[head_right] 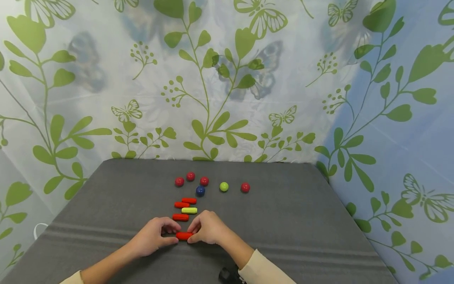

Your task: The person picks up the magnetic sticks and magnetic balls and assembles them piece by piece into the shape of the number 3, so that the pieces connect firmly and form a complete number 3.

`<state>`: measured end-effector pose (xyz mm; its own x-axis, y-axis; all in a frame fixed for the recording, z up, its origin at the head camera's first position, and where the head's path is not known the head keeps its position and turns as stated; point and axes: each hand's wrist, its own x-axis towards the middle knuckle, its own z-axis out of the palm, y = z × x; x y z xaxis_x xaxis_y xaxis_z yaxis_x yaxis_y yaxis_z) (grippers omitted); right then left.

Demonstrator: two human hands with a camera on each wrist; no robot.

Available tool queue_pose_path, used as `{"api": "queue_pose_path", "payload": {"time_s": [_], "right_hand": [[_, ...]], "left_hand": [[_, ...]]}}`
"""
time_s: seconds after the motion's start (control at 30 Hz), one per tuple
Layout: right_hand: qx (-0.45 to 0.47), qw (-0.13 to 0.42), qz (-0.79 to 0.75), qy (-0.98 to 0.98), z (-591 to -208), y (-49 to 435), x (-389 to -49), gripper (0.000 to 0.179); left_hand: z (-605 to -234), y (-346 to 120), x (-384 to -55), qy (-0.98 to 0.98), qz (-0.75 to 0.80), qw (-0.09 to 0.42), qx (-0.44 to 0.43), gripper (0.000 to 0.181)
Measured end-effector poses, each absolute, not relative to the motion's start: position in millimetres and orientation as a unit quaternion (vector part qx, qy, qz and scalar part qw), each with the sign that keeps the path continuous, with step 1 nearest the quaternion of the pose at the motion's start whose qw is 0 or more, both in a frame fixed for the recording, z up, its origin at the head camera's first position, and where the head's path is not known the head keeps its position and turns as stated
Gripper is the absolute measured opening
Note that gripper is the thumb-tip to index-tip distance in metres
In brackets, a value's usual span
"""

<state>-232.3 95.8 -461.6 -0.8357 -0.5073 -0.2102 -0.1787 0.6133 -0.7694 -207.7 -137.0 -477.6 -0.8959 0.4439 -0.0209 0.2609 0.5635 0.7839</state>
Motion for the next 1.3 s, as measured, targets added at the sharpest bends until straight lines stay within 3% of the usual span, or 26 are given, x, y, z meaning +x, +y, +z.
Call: {"api": "queue_pose_path", "payload": {"time_s": [0.23,0.87,1.3], "right_hand": [[-0.203,0.216,-0.397,0.869,-463.3,95.0,-231.7,0.013],[-0.213,0.209,-0.464,0.834,-465.8,128.7,-237.4,0.022],[-0.227,0.133,-0.466,0.845,-462.8,158.3,-246.5,0.030]], "left_hand": [[-478.1,-135.3,-209.3,0.876,0.417,0.131,0.205,0.017],[-479.0,-130.4,-211.4,0.882,0.390,0.113,0.241,0.011],[-478.3,-126.7,-210.3,0.877,0.397,0.124,0.240,0.012]]}}
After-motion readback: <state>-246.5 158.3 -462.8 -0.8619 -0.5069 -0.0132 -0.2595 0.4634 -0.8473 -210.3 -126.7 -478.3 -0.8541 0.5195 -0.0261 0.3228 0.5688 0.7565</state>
